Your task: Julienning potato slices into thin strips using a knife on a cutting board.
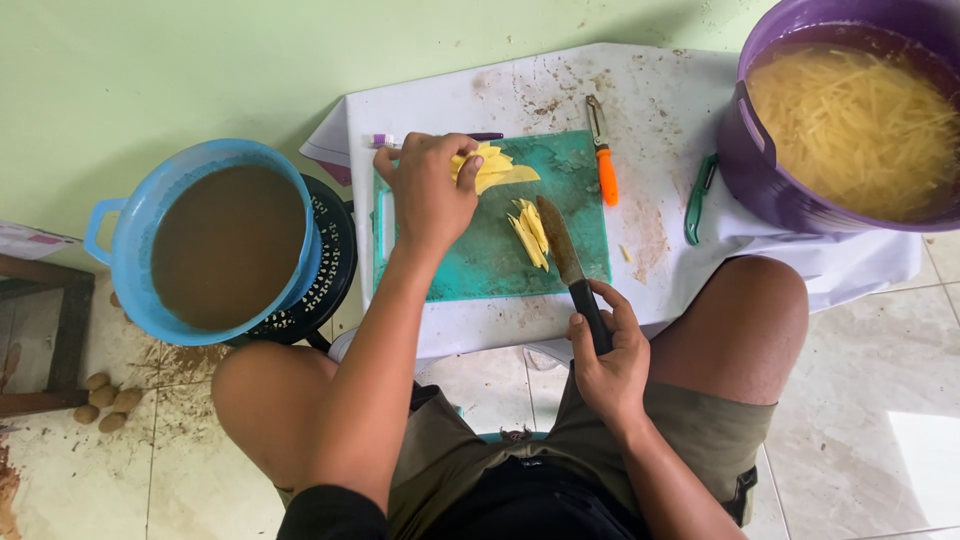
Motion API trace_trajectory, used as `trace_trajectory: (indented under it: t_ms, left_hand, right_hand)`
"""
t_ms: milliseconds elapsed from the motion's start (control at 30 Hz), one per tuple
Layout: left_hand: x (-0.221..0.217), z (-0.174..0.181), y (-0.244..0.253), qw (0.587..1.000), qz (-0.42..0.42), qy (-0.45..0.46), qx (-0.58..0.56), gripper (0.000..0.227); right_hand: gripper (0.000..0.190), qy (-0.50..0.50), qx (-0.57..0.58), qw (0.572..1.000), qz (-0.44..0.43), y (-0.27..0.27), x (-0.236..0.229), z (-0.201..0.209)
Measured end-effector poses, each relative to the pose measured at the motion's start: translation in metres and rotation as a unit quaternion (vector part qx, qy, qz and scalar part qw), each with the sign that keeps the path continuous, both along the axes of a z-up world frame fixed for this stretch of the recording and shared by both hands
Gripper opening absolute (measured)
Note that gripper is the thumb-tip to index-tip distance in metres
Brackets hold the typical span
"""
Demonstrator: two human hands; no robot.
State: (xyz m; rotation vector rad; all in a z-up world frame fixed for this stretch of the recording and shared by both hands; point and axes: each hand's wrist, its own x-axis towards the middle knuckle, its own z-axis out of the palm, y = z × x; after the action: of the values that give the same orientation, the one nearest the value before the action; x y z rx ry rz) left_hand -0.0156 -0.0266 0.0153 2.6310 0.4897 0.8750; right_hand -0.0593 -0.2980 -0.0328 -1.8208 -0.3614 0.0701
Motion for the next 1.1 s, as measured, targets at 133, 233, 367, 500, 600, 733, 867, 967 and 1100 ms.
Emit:
trace_trajectory:
  t_ms: [133, 233, 367, 500, 600, 733, 867, 967, 1100]
  left_hand:
    - [-0.046, 0.009, -0.001, 0.998, -0.048, 0.002, -0.030, 0.011]
    - [-0.079, 0.006, -0.002, 0.980, -0.049, 0.105, -0.164, 0.010]
    - [-0.095, -0.018, -0.003, 0.967, -0.023, 0.149, -0.204, 0.015]
    - [-0.097, -0.023, -0.017, 0.986, -0.006, 0.114, -0.124, 0.021]
    - [-0.101, -0.024, -0.018, 0.998, -0.017, 0.066, 0.008, 0.013]
    - [-0.106, -0.025, -0.015, 0.994, -0.066, 0.074, 0.036, 0.003]
    - [-0.104, -0.024, -0.013, 0.990, -0.101, 0.079, 0.060, 0.005]
    - [-0.103, -0.018, -0.013, 0.986, -0.116, 0.088, 0.084, 0.005]
    - [-0.102, -0.015, -0.009, 0.979, -0.139, 0.101, 0.110, 0.006]
  right_hand:
    - [0.043, 0.008, 0.007, 1.000, 0.003, 0.000, -0.002, 0.001]
    - [0.041, 0.018, 0.014, 0.999, 0.031, 0.003, -0.007, 0.003]
    - [0.038, 0.013, 0.006, 0.998, 0.064, 0.011, -0.015, -0.003]
    - [0.039, -0.014, -0.019, 0.996, 0.088, 0.013, -0.020, -0.008]
    - [0.042, -0.043, -0.028, 0.994, 0.093, 0.013, -0.021, -0.010]
    - [0.042, -0.073, -0.050, 0.992, 0.093, 0.017, -0.027, -0.002]
    - [0.044, -0.169, -0.113, 0.972, 0.114, 0.031, -0.039, 0.017]
    - [0.045, -0.235, -0.184, 0.947, 0.121, 0.040, -0.050, 0.013]
    - [0.046, -0.282, -0.250, 0.919, 0.118, 0.044, -0.062, 0.002]
